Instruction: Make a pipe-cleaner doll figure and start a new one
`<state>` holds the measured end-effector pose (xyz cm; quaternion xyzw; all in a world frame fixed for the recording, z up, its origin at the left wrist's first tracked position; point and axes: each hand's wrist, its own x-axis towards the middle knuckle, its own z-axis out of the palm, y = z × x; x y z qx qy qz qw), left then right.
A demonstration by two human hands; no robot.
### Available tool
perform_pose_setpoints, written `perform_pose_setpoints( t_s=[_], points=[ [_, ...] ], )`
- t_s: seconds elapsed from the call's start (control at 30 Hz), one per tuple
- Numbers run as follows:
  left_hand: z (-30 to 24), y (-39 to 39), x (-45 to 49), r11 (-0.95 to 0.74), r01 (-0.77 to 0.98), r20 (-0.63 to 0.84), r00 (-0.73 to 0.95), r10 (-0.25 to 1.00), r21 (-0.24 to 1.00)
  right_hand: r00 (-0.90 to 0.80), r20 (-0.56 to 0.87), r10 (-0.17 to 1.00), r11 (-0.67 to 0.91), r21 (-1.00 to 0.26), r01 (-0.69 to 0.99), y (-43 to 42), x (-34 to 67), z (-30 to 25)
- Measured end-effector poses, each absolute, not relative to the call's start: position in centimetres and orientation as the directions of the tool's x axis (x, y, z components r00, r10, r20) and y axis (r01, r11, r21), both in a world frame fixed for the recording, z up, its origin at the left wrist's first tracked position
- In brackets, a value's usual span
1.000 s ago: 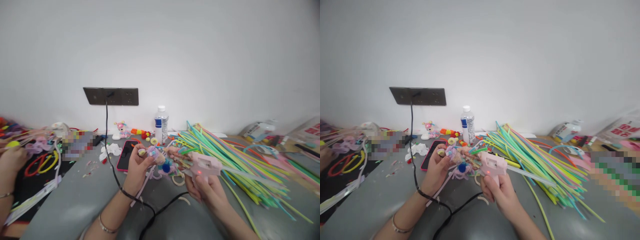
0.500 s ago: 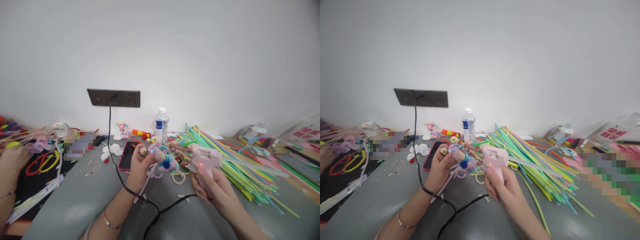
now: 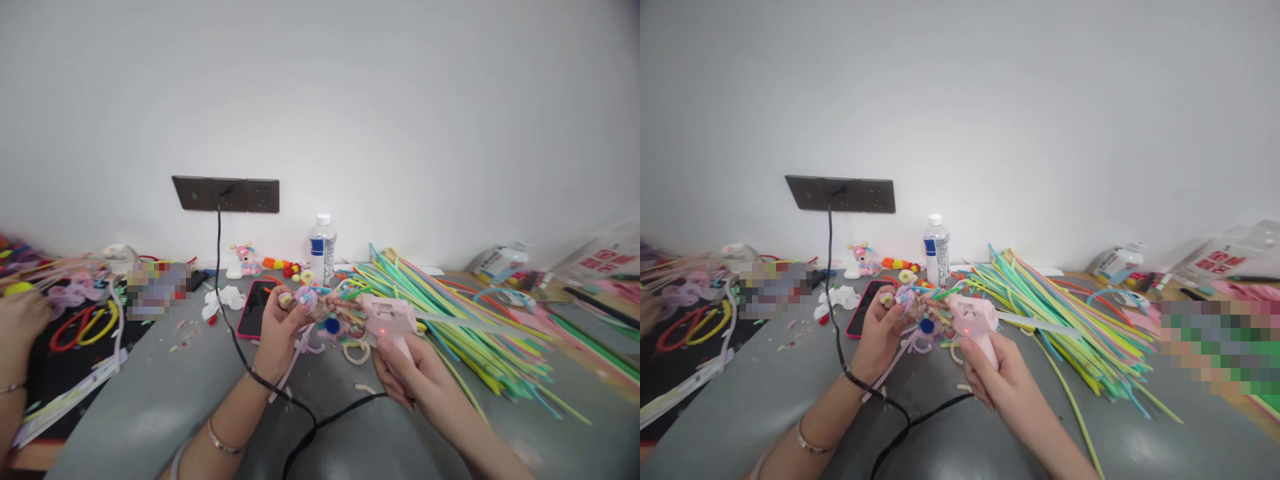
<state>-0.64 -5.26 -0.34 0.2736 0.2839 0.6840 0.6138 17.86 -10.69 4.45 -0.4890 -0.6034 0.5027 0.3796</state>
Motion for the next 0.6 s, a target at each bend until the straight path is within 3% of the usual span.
perform_pose_setpoints(
  t_s=[0.23, 0.37, 0.5, 0.6],
  points=[
    [-0.4, -5.4, -0.5, -0.098, -0.668, 0.04, -0.102, 0.994, 0.738, -0.131, 0.065, 0.989, 0.091, -0.975, 0.205, -11.4, 18.4, 3.9],
    [-0.3, -5.3, -0.5, -0.082, -0.648, 0.023, -0.099, 0.995, 0.757, -0.21, 0.139, 0.968, 0.155, -0.986, 0.059, -11.3, 18.5, 4.5],
    [-0.5, -5.1, -0.3, -0.05, -0.615, -0.026, -0.114, 0.993, 0.787, -0.218, 0.14, 0.966, 0.106, -0.981, -0.161, -9.9, 16.2, 7.7],
    [-1.0, -4.9, -0.2, -0.044, -0.591, -0.035, -0.12, 0.992, 0.805, -0.319, 0.092, 0.943, 0.044, -0.987, -0.154, -8.5, 12.0, 10.0]
  ],
)
